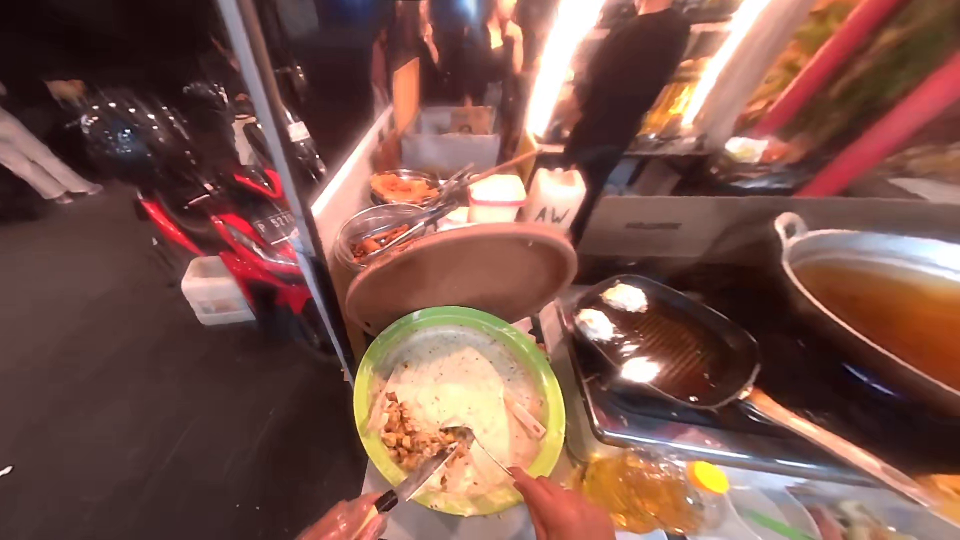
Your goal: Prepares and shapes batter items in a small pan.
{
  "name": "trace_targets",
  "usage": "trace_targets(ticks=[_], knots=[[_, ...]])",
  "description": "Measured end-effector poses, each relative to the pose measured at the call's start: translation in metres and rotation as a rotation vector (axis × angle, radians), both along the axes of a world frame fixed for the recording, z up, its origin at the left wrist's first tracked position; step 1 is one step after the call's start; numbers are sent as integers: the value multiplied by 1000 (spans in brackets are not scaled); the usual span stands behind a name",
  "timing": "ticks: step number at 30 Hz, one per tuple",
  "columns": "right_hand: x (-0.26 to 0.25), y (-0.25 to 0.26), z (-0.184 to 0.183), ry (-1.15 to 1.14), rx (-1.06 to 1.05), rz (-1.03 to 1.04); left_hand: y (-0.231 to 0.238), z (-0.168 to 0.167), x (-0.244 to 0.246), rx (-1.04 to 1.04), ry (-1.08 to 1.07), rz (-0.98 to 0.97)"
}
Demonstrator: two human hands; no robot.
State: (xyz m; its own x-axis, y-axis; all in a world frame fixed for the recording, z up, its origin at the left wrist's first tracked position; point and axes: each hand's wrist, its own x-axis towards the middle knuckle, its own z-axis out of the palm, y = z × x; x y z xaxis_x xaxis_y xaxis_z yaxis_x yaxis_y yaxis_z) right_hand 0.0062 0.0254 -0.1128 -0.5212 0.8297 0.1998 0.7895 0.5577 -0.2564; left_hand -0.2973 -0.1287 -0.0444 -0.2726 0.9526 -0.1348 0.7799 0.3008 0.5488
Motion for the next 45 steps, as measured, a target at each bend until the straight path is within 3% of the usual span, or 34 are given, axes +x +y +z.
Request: trace_targets(ticks=[5,14,19,22,26,30,33,35,42,45], knots=[[1,-9,-11,6,169,60,6,-8,0,-38,103,16],[-14,17,-12,-32,222,74,21,-3,5,-246,167,-31],[-55,38,24,-383,-254,25,27,-1,-9,-339,228,-110],[-68,32,37,-501,-403,121,29,-2,-10,-353,265,-112],[-37,51,41,-361,-639,171,26,1,-5,-347,244,-98],[0,37,33,-82,-449,141,8,12,-5,-248,160,-127],[7,13,26,-55,-272,146,3,22,-5,-178,133,-112],[9,6,22,-58,-278,175,11,25,-1,-184,178,-85],[-5,16,28,-231,-122,75,52,16,9,-379,312,-70],[-18,16,44,-387,-238,-11,59,19,6,-433,354,-93]])
